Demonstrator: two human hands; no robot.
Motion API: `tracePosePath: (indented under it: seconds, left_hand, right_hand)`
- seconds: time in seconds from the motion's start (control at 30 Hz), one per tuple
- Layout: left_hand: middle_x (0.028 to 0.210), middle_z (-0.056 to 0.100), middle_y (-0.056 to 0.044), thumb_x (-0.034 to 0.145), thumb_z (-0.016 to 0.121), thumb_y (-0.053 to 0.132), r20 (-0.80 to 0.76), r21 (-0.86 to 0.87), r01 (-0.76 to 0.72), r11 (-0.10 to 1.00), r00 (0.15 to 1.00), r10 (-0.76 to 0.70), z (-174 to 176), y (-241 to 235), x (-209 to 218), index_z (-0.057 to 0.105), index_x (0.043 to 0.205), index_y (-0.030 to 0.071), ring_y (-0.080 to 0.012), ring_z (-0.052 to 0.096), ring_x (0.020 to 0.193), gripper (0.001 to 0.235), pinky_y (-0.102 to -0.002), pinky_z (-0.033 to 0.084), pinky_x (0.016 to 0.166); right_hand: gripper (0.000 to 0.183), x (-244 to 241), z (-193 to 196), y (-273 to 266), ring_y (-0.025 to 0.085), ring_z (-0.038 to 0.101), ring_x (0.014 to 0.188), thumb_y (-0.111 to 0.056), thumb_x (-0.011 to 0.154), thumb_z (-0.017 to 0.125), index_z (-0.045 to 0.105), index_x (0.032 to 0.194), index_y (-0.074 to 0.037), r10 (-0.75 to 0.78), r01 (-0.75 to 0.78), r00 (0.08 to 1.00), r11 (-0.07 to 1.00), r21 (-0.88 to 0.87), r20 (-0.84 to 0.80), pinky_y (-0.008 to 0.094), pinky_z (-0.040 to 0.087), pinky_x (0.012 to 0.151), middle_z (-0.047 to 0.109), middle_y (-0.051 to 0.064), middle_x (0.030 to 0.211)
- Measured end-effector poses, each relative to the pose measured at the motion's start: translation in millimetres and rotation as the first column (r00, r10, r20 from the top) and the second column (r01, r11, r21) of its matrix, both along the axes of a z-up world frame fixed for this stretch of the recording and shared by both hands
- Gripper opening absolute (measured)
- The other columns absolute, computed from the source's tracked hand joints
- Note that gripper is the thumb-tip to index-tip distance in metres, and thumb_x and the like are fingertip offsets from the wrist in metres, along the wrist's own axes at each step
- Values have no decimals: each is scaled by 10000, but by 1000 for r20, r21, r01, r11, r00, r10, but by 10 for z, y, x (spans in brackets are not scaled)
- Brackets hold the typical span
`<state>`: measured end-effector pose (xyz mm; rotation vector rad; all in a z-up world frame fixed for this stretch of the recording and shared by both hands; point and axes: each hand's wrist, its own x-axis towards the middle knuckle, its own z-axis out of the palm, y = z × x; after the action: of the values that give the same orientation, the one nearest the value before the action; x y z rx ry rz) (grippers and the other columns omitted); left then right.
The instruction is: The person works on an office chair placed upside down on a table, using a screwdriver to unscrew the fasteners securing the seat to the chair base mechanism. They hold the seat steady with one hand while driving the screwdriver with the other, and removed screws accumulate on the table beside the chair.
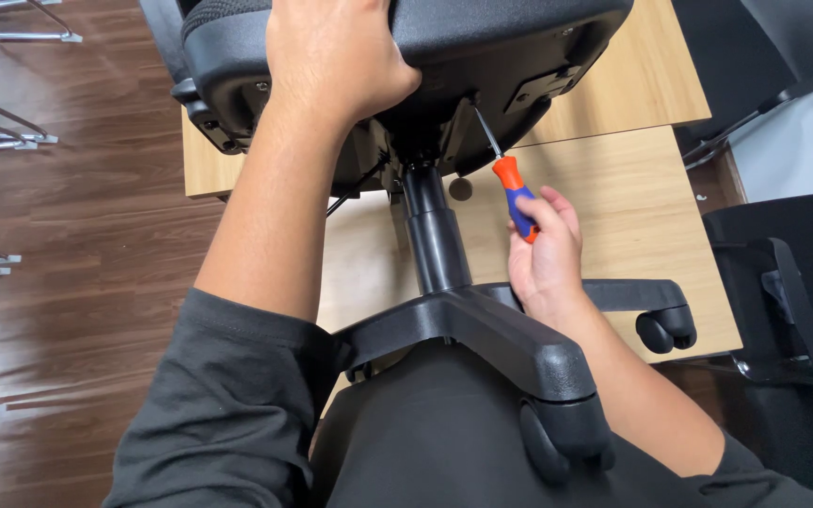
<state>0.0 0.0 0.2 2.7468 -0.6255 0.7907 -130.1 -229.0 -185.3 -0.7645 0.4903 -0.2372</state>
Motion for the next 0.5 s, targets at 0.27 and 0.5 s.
tracePosePath:
  seconds: [0.27, 0.5]
  left_hand:
    - [845, 722, -139, 610, 835, 271, 12, 5, 7, 1000, 1000, -8, 8, -5, -20, 755, 975, 107, -382, 684, 775, 407, -486, 553, 645]
    - [899, 716, -131, 646, 836, 303, 212, -4, 142, 990, 967, -138, 2, -54, -173, 724, 1039, 100, -382, 671, 824, 456, -492, 546, 692]
  right_hand:
    - [389, 29, 84, -17, 276, 610, 820, -115, 902, 645, 467, 1242, -51, 2, -4, 999, 999, -46, -44, 368, 517, 711, 598, 154, 1053]
    - [343, 51, 49, -53, 292, 616, 864, -136, 923, 649, 499, 1188, 21, 9, -6, 999, 995, 101, -30, 386, 548, 753, 593, 183, 1039]
